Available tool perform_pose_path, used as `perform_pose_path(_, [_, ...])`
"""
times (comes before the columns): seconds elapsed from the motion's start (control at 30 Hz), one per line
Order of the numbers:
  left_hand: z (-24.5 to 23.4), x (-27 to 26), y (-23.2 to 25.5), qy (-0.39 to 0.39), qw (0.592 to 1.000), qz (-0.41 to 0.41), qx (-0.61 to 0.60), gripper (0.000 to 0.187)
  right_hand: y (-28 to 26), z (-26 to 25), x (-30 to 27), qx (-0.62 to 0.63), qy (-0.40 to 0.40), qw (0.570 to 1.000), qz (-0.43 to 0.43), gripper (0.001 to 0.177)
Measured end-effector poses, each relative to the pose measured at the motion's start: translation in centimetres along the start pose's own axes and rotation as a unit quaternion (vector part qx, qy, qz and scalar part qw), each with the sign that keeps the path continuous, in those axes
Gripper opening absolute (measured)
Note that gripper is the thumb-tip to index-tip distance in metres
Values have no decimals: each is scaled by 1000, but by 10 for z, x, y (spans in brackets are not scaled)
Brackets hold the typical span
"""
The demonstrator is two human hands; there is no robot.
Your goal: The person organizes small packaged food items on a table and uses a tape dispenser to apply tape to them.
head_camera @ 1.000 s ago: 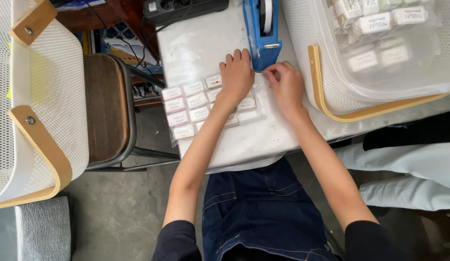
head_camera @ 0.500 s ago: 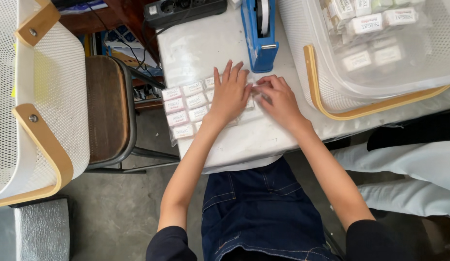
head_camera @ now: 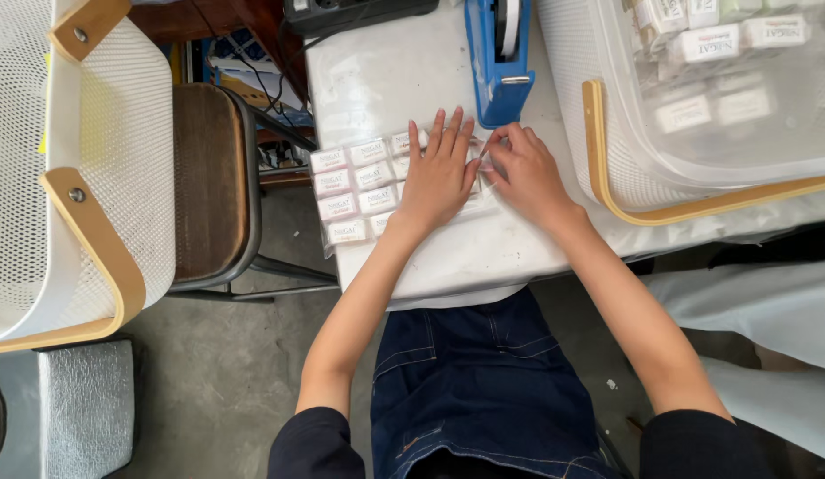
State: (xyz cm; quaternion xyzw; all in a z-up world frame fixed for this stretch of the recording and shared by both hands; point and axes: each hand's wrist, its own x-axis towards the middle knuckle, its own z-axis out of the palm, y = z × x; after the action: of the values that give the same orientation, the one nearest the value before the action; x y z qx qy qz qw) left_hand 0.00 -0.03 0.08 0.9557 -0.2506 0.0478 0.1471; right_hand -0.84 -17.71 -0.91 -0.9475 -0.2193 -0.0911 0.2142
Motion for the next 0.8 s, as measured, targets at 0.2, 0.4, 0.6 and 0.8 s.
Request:
perform_pose_path(0.2, [5, 2, -1, -5, 1000, -8, 3, 52, -7, -2, 5, 21, 33, 998, 45, 21])
perform_pose_path(0.4, [10, 6, 0, -3, 1000, -15, 15, 47, -4, -3, 2, 146, 116, 982, 34, 24])
perform_pose_path(0.6, [14, 9, -1, -8, 1000, -13, 21, 47, -12, 3, -8, 105, 104, 988, -32, 17])
perform_pose_path(0.8, [8, 9, 0, -12, 1000, -18, 7, 56, -15, 5, -8, 72, 96, 992, -46, 17])
